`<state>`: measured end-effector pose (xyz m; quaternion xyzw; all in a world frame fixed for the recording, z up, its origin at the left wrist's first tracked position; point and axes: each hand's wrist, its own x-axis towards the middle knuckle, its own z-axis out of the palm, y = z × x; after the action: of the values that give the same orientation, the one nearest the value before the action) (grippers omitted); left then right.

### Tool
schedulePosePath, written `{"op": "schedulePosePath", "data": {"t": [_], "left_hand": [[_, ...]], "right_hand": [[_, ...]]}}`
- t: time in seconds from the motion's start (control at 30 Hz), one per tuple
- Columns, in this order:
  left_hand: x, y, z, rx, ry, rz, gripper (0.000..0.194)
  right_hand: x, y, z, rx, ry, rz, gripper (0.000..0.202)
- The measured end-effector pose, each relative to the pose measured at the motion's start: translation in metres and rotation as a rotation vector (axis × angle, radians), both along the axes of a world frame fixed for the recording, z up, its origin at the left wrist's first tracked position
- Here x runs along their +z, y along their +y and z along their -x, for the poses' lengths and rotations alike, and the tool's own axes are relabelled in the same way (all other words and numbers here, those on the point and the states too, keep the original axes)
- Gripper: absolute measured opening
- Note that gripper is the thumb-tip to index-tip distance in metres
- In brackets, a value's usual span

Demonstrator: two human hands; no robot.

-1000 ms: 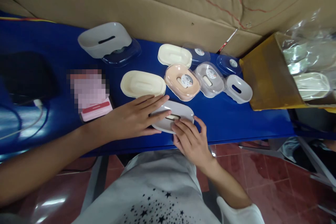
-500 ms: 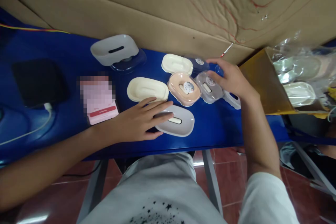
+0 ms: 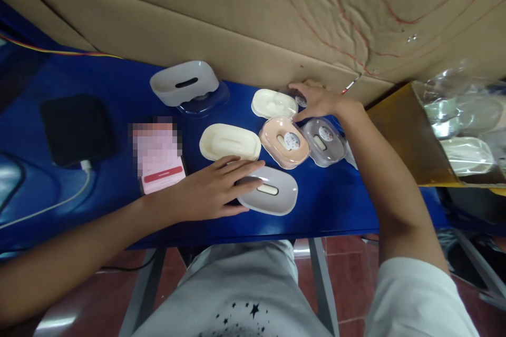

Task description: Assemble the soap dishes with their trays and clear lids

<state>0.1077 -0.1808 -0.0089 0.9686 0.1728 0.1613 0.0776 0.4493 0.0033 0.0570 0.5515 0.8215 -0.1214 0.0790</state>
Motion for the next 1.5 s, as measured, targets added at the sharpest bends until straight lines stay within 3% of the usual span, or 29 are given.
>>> {"op": "schedulePosePath", "data": {"t": [0.17, 0.27, 0.37, 0.47, 0.57, 0.67, 0.83, 1.0, 1.27, 1.5], "left_hand": [[-0.002, 0.001, 0.001, -0.008, -0.042, 0.062, 0.059], [-0.001, 0.000, -0.001, 0.014, -0.087, 0.157, 0.068], [-0.001, -0.001, -0.002, 0.072, -0.098, 0.261, 0.080], [-0.004, -0.001, -0.003, 0.130, -0.101, 0.376, 0.097], [-0.009, -0.002, -0.004, 0.155, -0.107, 0.432, 0.111], [-0.013, -0.005, -0.007, 0.136, -0.116, 0.430, 0.119], [-0.018, -0.007, -0.013, 0.081, -0.106, 0.455, 0.127], [-0.021, -0.004, -0.014, 0.061, -0.091, 0.476, 0.131], [-0.018, -0.007, -0.013, 0.059, -0.061, 0.455, 0.117], [-0.020, -0.007, -0.012, 0.052, -0.062, 0.422, 0.114]], "right_hand": [[-0.005, 0.000, 0.009, -0.013, 0.112, 0.020, 0.111], [0.014, -0.025, 0.016, 0.037, 0.096, -0.178, 0.091], [0.038, -0.090, 0.024, 0.078, 0.176, -0.429, 0.083], [0.042, -0.177, 0.026, 0.148, 0.284, -0.502, 0.088], [0.020, -0.249, 0.023, 0.163, 0.344, -0.402, 0.085], [-0.011, -0.281, 0.024, 0.172, 0.339, -0.315, 0.082], [-0.036, -0.281, 0.043, 0.232, 0.352, -0.274, 0.077], [-0.043, -0.282, 0.053, 0.238, 0.342, -0.321, 0.078], [-0.049, -0.285, 0.056, 0.300, 0.285, -0.398, 0.068], [-0.058, -0.284, 0.053, 0.225, 0.372, -0.377, 0.075]]}}
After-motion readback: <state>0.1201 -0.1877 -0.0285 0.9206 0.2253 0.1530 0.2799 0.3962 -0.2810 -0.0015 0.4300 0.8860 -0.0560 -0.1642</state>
